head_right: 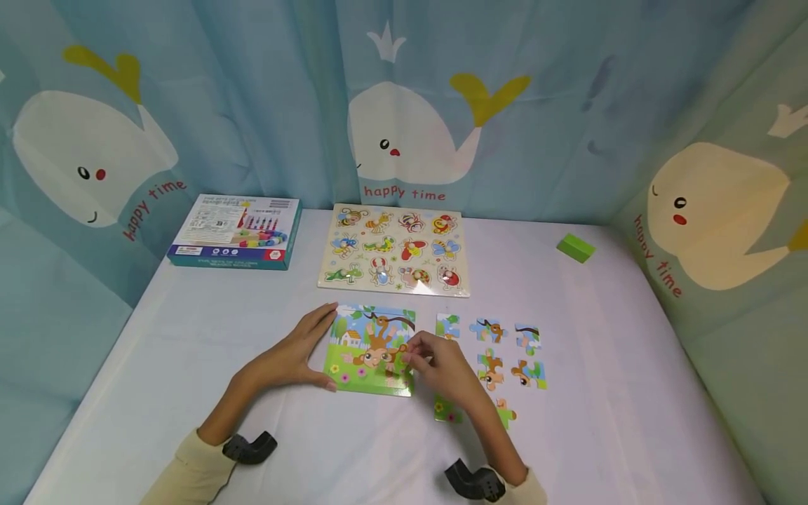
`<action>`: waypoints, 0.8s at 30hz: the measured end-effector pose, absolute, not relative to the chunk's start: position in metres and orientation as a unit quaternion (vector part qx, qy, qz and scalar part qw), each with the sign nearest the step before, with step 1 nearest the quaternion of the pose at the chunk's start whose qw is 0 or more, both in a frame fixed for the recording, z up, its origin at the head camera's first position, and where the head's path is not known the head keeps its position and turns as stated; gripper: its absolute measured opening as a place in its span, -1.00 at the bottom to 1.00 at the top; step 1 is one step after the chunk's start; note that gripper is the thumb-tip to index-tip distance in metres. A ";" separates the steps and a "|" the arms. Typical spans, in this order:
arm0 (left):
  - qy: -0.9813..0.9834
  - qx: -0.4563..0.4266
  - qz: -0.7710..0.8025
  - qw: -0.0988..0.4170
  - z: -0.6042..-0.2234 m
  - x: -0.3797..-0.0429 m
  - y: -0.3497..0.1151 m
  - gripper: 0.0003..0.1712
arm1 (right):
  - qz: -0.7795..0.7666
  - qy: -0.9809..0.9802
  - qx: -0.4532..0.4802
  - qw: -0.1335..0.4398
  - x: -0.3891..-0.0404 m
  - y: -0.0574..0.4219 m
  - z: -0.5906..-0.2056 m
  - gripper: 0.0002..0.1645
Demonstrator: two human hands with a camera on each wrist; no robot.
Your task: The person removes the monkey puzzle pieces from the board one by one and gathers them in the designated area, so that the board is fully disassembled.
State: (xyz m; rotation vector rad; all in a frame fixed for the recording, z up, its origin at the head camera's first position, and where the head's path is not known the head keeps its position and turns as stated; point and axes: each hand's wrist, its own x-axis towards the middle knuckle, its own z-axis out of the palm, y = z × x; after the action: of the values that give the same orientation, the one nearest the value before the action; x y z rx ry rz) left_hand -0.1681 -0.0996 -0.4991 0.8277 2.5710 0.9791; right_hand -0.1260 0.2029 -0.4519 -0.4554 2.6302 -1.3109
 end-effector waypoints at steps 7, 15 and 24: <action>0.890 0.284 0.332 0.130 -0.501 -0.168 -0.099 0.53 | -0.541 0.833 -0.069 0.088 -0.124 0.213 -0.448 -0.72; 0.888 0.280 0.339 0.131 -0.501 -0.167 -0.099 0.54 | -0.544 0.835 -0.007 0.080 -0.114 0.240 -0.437 -0.61; 0.888 0.277 0.341 0.134 -0.502 -0.168 -0.099 0.55 | -0.529 0.848 0.035 0.029 -0.090 0.279 -0.430 -0.61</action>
State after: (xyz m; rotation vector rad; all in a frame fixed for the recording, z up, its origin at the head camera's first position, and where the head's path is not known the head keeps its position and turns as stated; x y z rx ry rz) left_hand -0.1680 -0.0987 -0.5018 0.8043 2.5740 0.9892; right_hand -0.0900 0.2792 -0.4298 0.1074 2.6151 -1.6315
